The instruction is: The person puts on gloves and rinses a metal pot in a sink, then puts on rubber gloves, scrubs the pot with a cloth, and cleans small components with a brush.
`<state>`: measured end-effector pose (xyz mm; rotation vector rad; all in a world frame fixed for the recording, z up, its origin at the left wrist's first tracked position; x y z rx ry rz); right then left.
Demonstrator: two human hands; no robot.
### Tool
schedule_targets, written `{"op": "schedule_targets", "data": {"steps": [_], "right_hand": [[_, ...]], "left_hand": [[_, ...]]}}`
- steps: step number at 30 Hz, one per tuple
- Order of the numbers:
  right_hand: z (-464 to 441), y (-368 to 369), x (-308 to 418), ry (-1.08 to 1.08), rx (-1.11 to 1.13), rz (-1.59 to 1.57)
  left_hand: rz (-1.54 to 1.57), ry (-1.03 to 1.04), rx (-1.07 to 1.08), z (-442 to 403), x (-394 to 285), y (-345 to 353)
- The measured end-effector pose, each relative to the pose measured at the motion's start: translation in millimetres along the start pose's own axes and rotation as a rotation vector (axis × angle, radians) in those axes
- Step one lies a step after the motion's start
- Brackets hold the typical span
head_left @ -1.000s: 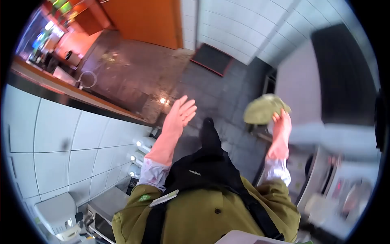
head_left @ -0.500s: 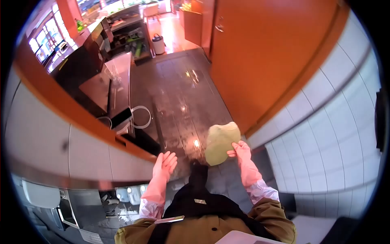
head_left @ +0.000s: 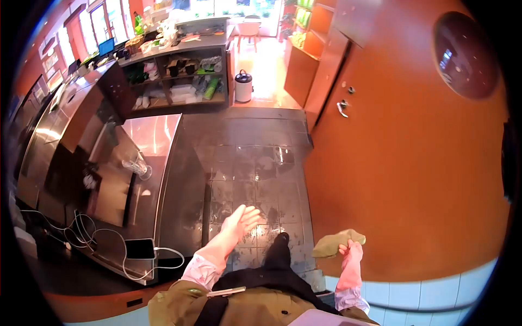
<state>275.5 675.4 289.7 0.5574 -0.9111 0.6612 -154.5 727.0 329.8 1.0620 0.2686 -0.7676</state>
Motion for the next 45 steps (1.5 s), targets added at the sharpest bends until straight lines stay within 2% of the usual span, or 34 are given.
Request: {"op": "schedule_targets", "data": {"steps": [3,4,6,8,10,13,16,19,22,24,26,28,32,34,37,38,40,42,44,45], "right_hand": [[-80.3,82.8,17.2,-0.011,0.126,0.161],[-101.8,125.2,27.4,-0.013,0.308,0.194],[-137.0,220.7,40.5,0.082,0.477,0.282],[-163.0,322.9,52.6,0.111,0.663,0.465],[-160.4,421.7,61.2,0.005,0.775,0.496],[-192.0,556.2,41.8,0.159,1.112,0.587],[-200.8,655.8,22.6,0.068,1.149,0.586],[-224.4,730.5,27.6,0.062,1.056,0.526],[-261.1,806.4,63.2,0.02,0.941,0.5],[-298.8,850.7,76.3,-0.019,0.736,0.494],[-327.5,888.2,86.9,-0.017,0.723,0.456],[-362.6,932.7,73.1,-0.012,0.74,0.455],[-386.5,1074.7,30.3,-0.011,0.747,0.626],[-359.2,1167.1,5.6,0.026,0.875,0.672],[-270.4,1295.3,-32.3,0.043,1.278,0.771],[-230.9,1327.0,-44.3,0.034,1.404,0.803],[-150.7,1387.9,-74.1,0.024,1.667,0.822],[-92.1,1444.3,-131.7,0.106,1.922,0.9],[-32.4,1487.0,-186.1,0.206,2.122,0.842],[-3.0,1504.2,-210.0,0.236,2.118,0.925]], "left_hand": [[0.083,0.124,-0.179,-61.0,-36.7,5.3],[0.141,0.14,-0.254,-78.9,-51.0,9.1],[0.257,0.185,-0.403,-111.4,-83.8,10.1],[0.232,0.312,-0.277,-122.3,-127.6,32.7],[0.214,0.462,-0.307,-136.7,-163.5,30.1],[0.335,0.542,-0.45,-169.9,-209.0,-1.5],[0.439,0.584,-0.533,-218.9,-262.9,-50.0],[0.439,0.672,-0.455,-269.8,-343.4,-59.6],[0.419,0.616,-0.335,-333.7,-430.0,-54.0],[0.381,0.55,-0.329,-378.5,-476.3,-54.2],[0.356,0.458,-0.311,-423.5,-516.1,-59.0],[0.381,0.486,-0.291,-449.6,-556.8,-67.1],[0.521,0.671,-0.419,-483.1,-631.8,-131.4],[0.554,0.757,-0.612,-473.3,-666.7,-158.0],[0.64,0.973,-0.684,-438.0,-708.2,-188.0],[0.664,1.044,-0.704,-421.1,-716.6,-192.1],[0.701,1.195,-0.877,-389.9,-718.6,-218.7],[0.765,1.259,-1.033,-358.4,-714.3,-252.0],[0.808,1.28,-1.181,-337.5,-710.7,-296.0],[0.845,1.311,-1.17,-333.6,-719.6,-318.5]]}}
Point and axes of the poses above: each hand's wrist, its own z-axis away from the middle knuckle, its own y-axis out of the palm, x = y × z, the point moved 3 cm from there along -z, towards the middle knuckle, and after that the axes turned 1 degree about z, right-handed, at the moved point
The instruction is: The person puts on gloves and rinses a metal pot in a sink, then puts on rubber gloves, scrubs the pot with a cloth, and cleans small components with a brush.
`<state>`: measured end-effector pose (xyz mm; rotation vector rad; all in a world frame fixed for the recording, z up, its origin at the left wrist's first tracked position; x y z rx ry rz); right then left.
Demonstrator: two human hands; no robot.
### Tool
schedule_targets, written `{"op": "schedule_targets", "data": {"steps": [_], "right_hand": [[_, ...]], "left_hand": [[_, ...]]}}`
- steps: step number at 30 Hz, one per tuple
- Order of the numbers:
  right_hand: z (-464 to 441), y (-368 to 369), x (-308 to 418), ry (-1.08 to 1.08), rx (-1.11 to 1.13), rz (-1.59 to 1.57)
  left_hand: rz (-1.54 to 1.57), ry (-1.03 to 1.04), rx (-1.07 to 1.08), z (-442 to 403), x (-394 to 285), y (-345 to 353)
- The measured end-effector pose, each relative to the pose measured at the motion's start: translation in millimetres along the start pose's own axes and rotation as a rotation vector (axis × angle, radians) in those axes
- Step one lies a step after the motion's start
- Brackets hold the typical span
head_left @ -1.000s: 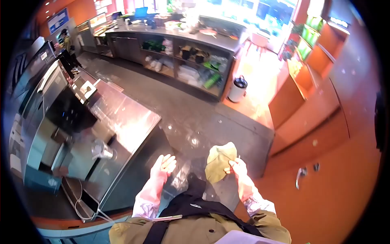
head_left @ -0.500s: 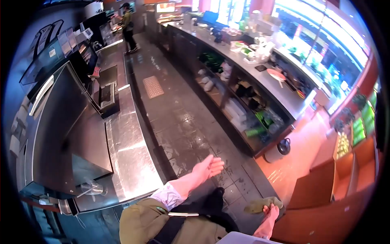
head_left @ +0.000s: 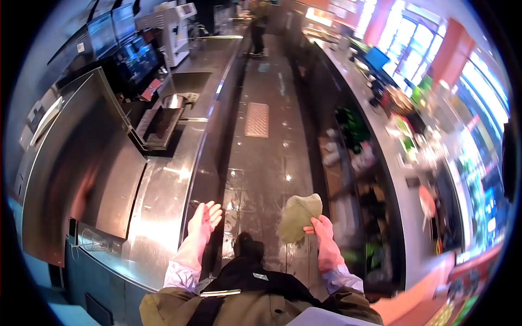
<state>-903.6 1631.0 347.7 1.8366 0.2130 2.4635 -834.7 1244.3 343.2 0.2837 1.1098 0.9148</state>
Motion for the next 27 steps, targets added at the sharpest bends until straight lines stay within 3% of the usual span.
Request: {"op": "schedule_targets", "data": {"steps": [2,6,8,11,14,15,18,21,25,27], "right_hand": [[-61.5,15.7,15.0,0.006,-0.004,0.002],[-134.6,18.1,59.0,-0.045,-0.164,-0.093],[-182.8,-11.2,65.9,-0.003,-0.233,-0.076],[-250.1,-36.0,69.5,0.075,-0.409,-0.035],[-327.2,-44.2,66.1,0.094,-0.339,-0.022],[-353.8,-38.5,68.7,0.096,-0.301,-0.032],[-463.6,-13.6,98.6,0.041,-0.124,-0.046],[-569.4,76.3,153.4,0.02,0.136,0.026],[-700.6,228.7,199.4,-0.014,0.418,0.233],[-741.5,328.0,229.4,-0.056,0.654,0.244]], "left_hand": [[0.079,-0.063,0.028,-46.2,-8.4,23.2],[-0.069,-0.1,0.101,-154.1,-8.8,110.5],[-0.136,-0.089,-0.066,-190.4,-22.7,170.2],[-0.048,-0.127,0.245,-251.3,-36.5,226.3],[-0.138,-0.017,0.168,-313.3,-54.3,245.5],[-0.306,-0.027,0.024,-325.2,-75.2,253.0],[-0.156,-0.012,-0.066,-392.5,-101.9,246.8],[0.057,0.098,-0.034,-441.9,-144.8,224.6],[0.086,0.369,-0.285,-441.3,-209.3,225.1],[0.139,0.449,-0.37,-457.1,-220.6,193.1]]}}
Point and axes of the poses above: each hand's wrist, its own z-axis away from the middle knuckle, its own y-axis out of the palm, x = y × z, the point moved 3 cm from there along -z, towards the middle knuckle, and after that the axes turned 1 degree about z, right-handed, at the moved point
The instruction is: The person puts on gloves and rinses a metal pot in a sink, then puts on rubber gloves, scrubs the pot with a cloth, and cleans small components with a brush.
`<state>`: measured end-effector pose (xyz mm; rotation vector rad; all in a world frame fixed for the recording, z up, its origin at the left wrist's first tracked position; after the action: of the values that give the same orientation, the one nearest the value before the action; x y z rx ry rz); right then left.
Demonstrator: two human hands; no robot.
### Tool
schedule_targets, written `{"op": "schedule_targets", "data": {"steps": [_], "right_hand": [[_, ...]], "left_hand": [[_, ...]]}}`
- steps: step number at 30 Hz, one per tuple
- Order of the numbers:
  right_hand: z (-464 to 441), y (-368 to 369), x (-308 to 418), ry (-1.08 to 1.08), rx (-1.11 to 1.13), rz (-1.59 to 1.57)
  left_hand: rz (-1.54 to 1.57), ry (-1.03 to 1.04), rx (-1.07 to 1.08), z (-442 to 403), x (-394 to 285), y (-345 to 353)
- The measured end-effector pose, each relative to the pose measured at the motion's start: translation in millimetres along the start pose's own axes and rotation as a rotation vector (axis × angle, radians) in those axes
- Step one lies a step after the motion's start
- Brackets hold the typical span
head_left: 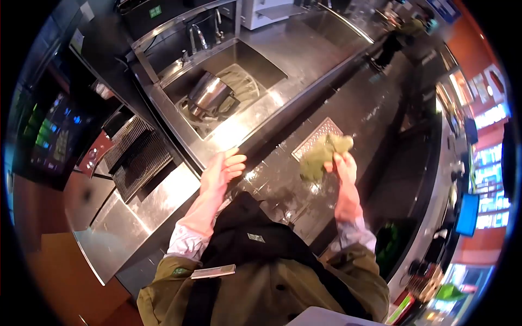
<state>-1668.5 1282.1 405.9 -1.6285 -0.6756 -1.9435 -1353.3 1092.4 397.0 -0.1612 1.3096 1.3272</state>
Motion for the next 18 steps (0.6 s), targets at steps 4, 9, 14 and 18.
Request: {"op": "schedule_targets", "data": {"steps": [4,9,14,18], "right_hand": [[-150.6,88.2,33.3,-0.098,0.086,-0.094],[-260.0,210.2,80.4,-0.206,0.366,-0.105],[-319.0,304.6,74.7,-0.212,0.453,0.026],[-394.7,325.6,-44.8,-0.331,0.484,1.03]], "left_hand": [[0.034,0.118,-0.131,-53.5,-38.1,-13.2],[-0.012,0.267,-0.218,-132.0,-85.9,10.2],[0.177,0.128,-0.363,-192.3,-103.9,14.2],[0.228,0.309,-0.378,-198.9,-106.5,5.7]]}}
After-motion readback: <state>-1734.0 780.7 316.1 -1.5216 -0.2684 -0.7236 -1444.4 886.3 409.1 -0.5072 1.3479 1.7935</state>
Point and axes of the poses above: each hand's wrist, its own z-axis away from the middle knuckle, its own y-axis out of the palm, x = y × z, the point moved 3 cm from there along -z, towards the middle knuckle, and after that the axes turned 1 degree about z, right-handed, at the moved point
